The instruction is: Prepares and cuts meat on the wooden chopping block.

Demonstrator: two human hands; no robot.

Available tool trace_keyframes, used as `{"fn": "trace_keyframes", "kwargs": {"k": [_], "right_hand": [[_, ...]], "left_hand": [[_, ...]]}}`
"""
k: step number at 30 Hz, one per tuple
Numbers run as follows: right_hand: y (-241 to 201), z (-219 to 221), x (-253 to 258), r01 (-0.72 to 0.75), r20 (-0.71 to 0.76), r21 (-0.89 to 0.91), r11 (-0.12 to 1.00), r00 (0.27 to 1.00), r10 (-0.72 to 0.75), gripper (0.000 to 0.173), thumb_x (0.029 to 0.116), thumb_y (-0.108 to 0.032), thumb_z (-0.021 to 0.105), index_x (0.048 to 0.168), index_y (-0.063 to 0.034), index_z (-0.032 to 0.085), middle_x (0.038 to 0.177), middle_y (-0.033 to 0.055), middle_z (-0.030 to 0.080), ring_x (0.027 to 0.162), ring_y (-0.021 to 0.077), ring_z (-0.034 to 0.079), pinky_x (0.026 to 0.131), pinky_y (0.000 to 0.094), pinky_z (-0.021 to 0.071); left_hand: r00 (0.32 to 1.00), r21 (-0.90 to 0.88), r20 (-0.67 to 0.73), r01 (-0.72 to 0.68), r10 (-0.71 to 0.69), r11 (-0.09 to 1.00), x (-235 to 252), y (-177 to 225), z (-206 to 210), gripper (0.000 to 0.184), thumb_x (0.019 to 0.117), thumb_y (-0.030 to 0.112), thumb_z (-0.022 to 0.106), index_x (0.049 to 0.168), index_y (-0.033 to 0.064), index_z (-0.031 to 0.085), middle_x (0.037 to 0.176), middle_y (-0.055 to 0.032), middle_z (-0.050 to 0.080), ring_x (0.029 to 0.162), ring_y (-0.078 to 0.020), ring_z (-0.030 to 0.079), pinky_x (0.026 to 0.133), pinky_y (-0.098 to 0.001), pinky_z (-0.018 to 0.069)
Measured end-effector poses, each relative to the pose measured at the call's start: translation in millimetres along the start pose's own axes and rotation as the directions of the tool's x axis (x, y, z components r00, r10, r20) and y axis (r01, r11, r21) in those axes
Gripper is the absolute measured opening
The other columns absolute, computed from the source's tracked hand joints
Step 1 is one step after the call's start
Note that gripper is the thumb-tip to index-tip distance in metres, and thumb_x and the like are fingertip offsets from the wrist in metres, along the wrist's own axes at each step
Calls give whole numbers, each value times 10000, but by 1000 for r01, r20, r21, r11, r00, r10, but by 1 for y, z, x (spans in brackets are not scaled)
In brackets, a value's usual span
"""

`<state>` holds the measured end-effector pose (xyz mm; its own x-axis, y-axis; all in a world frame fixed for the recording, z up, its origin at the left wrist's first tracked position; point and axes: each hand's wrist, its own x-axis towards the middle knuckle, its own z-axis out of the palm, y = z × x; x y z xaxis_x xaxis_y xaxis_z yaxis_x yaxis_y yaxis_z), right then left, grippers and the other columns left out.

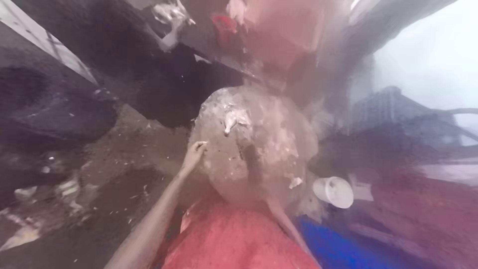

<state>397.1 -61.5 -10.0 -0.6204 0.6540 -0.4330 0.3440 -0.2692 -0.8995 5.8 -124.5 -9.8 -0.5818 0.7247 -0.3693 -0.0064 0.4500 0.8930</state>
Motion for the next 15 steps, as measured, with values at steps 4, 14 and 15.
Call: {"fn": "trace_keyframes", "kwargs": {"k": [4,14,15], "right_hand": [[-2,-15,-9,72,-207,-210,975,971,-117,477,976,-54,515,1449,8,507,1412,168,582,1163,162,636,980,327,545],[21,-22,-11,122,93,-374,919,991,-94,418,1038,-97,509,1453,-70,556,1378,132,637,1228,196,639,1078,373,508],[26,-24,-12,116,84,-354,928,992,-92,416,1048,-119,498,1460,-86,544,1374,108,638,1221,173,637,1074,364,516]], "left_hand": [[995,31,53,-83,81,996,32,29,22,304,1088,236,507,1257,14,629,1142,-136,671,944,-160,656,855,-347,549],[931,641,207,-361,301,677,166,86,103,423,934,326,704,1304,125,659,1290,-177,655,1243,-382,591,1056,-618,457],[930,643,239,-367,279,672,167,91,106,350,946,308,683,1256,145,675,1242,-168,671,1201,-380,612,1017,-620,481]]}}
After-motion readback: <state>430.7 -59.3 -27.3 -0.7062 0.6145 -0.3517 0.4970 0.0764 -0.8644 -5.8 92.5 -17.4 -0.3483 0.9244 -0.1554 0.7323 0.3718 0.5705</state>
